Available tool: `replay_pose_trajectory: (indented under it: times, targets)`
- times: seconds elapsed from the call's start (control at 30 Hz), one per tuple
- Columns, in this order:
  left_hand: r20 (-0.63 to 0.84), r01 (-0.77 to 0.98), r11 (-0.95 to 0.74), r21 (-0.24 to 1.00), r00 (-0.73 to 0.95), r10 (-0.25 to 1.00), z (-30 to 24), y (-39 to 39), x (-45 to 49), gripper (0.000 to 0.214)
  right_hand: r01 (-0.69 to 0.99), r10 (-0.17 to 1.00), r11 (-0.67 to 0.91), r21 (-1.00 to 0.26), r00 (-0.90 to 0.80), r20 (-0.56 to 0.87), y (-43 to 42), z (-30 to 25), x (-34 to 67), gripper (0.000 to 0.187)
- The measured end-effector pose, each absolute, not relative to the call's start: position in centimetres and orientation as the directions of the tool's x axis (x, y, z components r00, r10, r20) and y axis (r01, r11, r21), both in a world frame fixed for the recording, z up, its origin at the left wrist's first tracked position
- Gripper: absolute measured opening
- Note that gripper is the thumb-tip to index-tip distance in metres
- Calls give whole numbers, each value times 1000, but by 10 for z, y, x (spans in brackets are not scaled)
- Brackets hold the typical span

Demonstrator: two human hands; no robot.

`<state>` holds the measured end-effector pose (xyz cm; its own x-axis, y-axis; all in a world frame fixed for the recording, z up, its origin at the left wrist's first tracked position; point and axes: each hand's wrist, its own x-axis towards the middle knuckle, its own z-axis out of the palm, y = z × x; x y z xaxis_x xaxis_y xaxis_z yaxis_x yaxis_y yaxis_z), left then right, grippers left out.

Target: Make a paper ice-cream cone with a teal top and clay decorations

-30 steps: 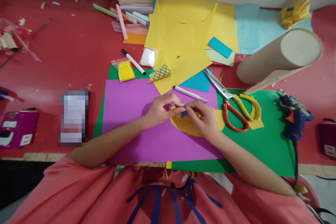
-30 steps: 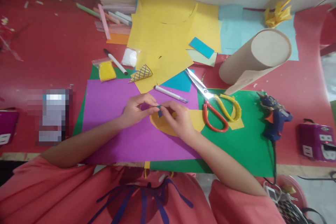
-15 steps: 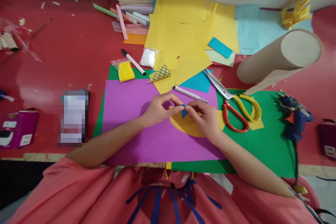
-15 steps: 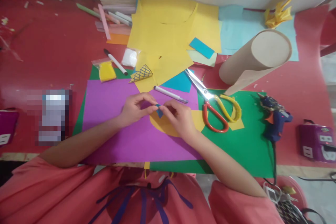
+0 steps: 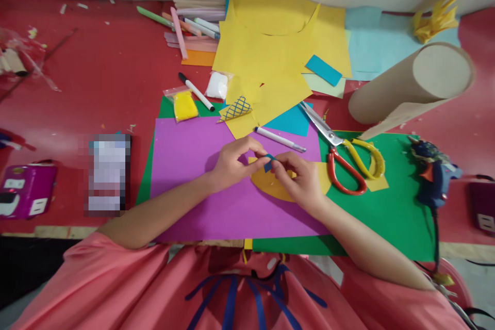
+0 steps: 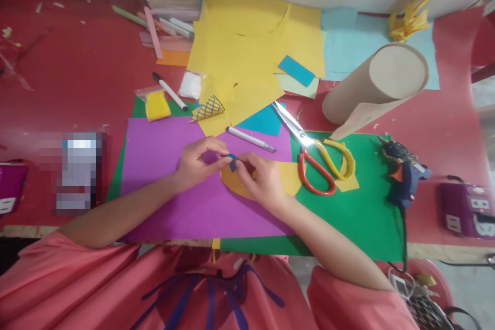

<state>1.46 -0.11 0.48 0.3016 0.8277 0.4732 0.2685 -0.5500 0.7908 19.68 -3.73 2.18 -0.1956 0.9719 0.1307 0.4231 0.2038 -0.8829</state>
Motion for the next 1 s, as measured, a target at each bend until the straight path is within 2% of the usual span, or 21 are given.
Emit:
replay_pose_trajectory:
  times: [0.23, 0.43, 0.8, 1.0]
  targets:
    - [418, 131, -482, 866, 337, 844, -2, 0, 15, 18, 447, 958, 269, -853, -211, 192, -37, 20, 198, 15]
    - [249, 76, -299, 951, 387, 888, -11, 2, 12, 24, 467, 953, 282, -838, -237, 189, -37, 20, 198, 15]
    - [131, -48, -122, 991, 425, 896, -4, 1, 17, 27, 493, 927, 363, -791, -281, 250, -37, 19, 200, 13]
    - [4, -111, 56, 992, 473, 881, 0, 4, 20, 35, 503, 895, 440, -744, -311, 319, -36, 18, 201, 11]
